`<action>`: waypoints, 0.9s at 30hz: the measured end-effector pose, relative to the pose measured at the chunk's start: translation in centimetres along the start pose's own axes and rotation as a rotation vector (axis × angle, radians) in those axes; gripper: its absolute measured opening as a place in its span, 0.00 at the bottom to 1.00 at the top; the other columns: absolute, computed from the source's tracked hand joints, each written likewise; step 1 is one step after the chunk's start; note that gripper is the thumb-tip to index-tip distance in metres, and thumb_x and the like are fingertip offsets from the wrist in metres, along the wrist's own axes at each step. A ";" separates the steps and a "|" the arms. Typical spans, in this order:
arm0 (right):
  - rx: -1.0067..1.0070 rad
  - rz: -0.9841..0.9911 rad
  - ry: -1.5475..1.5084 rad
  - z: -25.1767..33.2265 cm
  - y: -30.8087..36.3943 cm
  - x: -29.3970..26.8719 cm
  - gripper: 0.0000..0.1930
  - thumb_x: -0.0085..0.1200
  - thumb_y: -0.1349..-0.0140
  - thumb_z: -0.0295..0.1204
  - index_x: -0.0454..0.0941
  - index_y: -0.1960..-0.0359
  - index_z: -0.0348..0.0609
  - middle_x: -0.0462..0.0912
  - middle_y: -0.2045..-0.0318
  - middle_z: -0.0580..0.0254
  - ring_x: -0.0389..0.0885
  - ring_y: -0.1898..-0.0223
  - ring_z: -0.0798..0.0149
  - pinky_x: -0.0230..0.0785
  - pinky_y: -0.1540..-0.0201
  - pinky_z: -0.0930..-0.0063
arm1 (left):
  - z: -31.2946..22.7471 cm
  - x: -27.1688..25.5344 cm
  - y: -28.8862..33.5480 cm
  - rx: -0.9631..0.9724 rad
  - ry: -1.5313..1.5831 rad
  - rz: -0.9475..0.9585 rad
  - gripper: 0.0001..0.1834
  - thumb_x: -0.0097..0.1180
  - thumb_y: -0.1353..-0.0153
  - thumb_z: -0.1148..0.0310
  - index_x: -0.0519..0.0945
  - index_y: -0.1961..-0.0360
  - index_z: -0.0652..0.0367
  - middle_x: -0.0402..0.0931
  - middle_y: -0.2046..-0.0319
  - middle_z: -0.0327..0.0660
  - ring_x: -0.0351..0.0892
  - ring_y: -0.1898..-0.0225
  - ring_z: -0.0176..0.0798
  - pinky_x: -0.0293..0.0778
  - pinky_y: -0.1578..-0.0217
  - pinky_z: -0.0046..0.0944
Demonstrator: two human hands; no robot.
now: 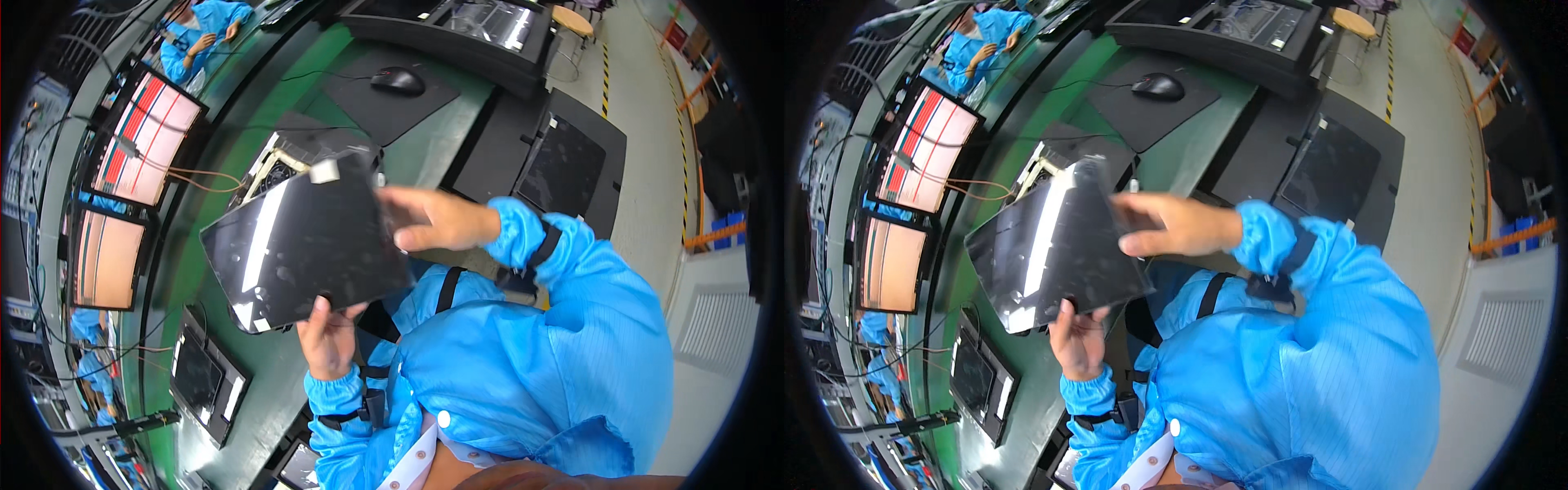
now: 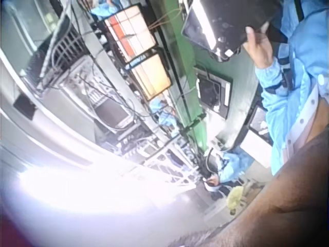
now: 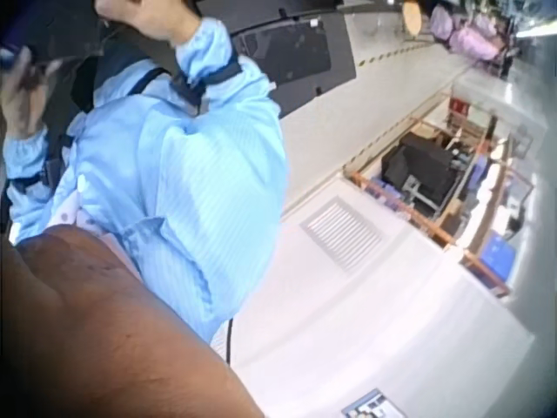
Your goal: The recorder is inspecting and testing tablet devices on an assembly line by plugging in cables and checking screen functions.
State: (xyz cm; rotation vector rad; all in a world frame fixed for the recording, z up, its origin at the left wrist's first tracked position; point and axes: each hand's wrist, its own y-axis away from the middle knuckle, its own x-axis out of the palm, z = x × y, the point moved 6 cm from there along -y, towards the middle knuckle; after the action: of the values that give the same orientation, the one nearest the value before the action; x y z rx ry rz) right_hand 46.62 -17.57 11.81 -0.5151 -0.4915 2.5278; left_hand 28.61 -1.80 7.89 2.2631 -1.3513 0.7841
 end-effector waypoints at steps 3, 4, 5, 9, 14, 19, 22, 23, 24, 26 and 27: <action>0.409 -0.233 -1.037 -3.1 6.6 2.6 0.29 0.58 0.30 0.42 0.68 0.35 0.36 0.76 0.39 0.56 0.74 0.37 0.59 0.65 0.34 0.63 | 2.4 2.6 1.2 -0.134 -0.329 0.141 0.21 0.54 0.29 0.70 0.71 0.38 0.69 0.76 0.43 0.50 0.82 0.49 0.46 0.82 0.49 0.51; 0.485 -0.344 -1.166 -3.3 8.3 1.5 0.26 0.57 0.29 0.40 0.70 0.36 0.36 0.79 0.42 0.56 0.79 0.42 0.59 0.70 0.37 0.62 | 3.8 2.9 1.6 -0.250 -0.423 0.220 0.22 0.56 0.28 0.67 0.72 0.38 0.68 0.78 0.44 0.46 0.81 0.49 0.42 0.79 0.49 0.46; 0.518 -0.422 -1.250 -5.2 11.0 0.1 0.24 0.56 0.29 0.42 0.74 0.40 0.37 0.82 0.46 0.56 0.82 0.46 0.59 0.74 0.42 0.61 | 4.9 3.7 1.4 -0.480 -0.771 0.481 0.24 0.58 0.29 0.64 0.73 0.36 0.66 0.81 0.47 0.46 0.80 0.48 0.39 0.78 0.51 0.41; 0.716 -0.908 -0.803 -2.9 20.0 -10.7 0.24 0.52 0.28 0.44 0.78 0.44 0.35 0.83 0.48 0.56 0.82 0.49 0.62 0.74 0.42 0.69 | 7.5 7.3 2.7 -0.402 -0.979 0.918 0.31 0.60 0.31 0.61 0.69 0.32 0.64 0.81 0.46 0.52 0.82 0.46 0.45 0.75 0.45 0.42; 0.551 -1.092 -0.740 -4.6 29.9 -20.6 0.20 0.52 0.27 0.40 0.76 0.42 0.37 0.84 0.48 0.56 0.84 0.51 0.60 0.78 0.47 0.66 | 7.6 3.9 3.1 -0.498 -1.024 0.856 0.29 0.58 0.30 0.64 0.68 0.32 0.65 0.81 0.45 0.50 0.80 0.44 0.42 0.75 0.44 0.42; 0.450 -1.138 -0.723 -11.8 28.3 -26.7 0.19 0.50 0.26 0.40 0.76 0.44 0.37 0.84 0.51 0.56 0.84 0.51 0.58 0.77 0.46 0.63 | 6.4 2.6 3.3 -0.538 -0.980 0.664 0.27 0.56 0.28 0.65 0.68 0.32 0.65 0.79 0.43 0.48 0.79 0.43 0.41 0.74 0.42 0.41; 0.446 -1.110 -0.715 -18.0 25.5 -29.6 0.17 0.51 0.26 0.40 0.77 0.47 0.39 0.85 0.52 0.57 0.85 0.54 0.59 0.78 0.47 0.62 | 5.8 2.3 3.8 -0.533 -0.888 0.587 0.26 0.55 0.28 0.67 0.68 0.32 0.65 0.79 0.44 0.48 0.78 0.43 0.41 0.74 0.42 0.41; 0.438 -1.103 -0.721 -19.7 24.4 -30.4 0.15 0.51 0.26 0.39 0.78 0.49 0.41 0.86 0.53 0.59 0.86 0.56 0.60 0.80 0.49 0.62 | 5.9 2.0 4.1 -0.543 -0.865 0.574 0.26 0.55 0.28 0.67 0.68 0.32 0.65 0.79 0.44 0.48 0.78 0.43 0.41 0.74 0.42 0.41; 0.476 -1.098 -0.752 -20.0 22.5 -30.2 0.15 0.52 0.26 0.38 0.78 0.48 0.42 0.86 0.53 0.61 0.86 0.56 0.61 0.79 0.48 0.62 | 6.0 1.8 4.2 -0.556 -0.841 0.560 0.26 0.55 0.27 0.68 0.68 0.32 0.65 0.78 0.44 0.48 0.78 0.43 0.41 0.74 0.42 0.42; 0.499 -1.075 -0.775 -21.4 19.3 -30.0 0.15 0.53 0.27 0.38 0.77 0.47 0.42 0.85 0.53 0.62 0.85 0.55 0.61 0.78 0.47 0.62 | 6.0 1.7 4.3 -0.565 -0.848 0.543 0.26 0.55 0.27 0.68 0.67 0.32 0.65 0.78 0.44 0.48 0.78 0.43 0.42 0.74 0.42 0.42; 0.525 -1.070 -0.787 -22.2 18.6 -30.3 0.16 0.54 0.28 0.37 0.77 0.46 0.42 0.85 0.53 0.62 0.85 0.54 0.61 0.77 0.46 0.61 | 6.2 1.6 4.3 -0.583 -0.849 0.542 0.26 0.54 0.27 0.68 0.67 0.32 0.65 0.79 0.44 0.48 0.78 0.43 0.42 0.74 0.42 0.42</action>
State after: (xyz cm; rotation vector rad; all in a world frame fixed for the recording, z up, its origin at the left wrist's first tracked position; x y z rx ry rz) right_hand 73.12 -43.63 -7.56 0.7850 -0.2242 1.5807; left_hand 27.09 -8.48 4.32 1.7815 -2.2337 -0.5054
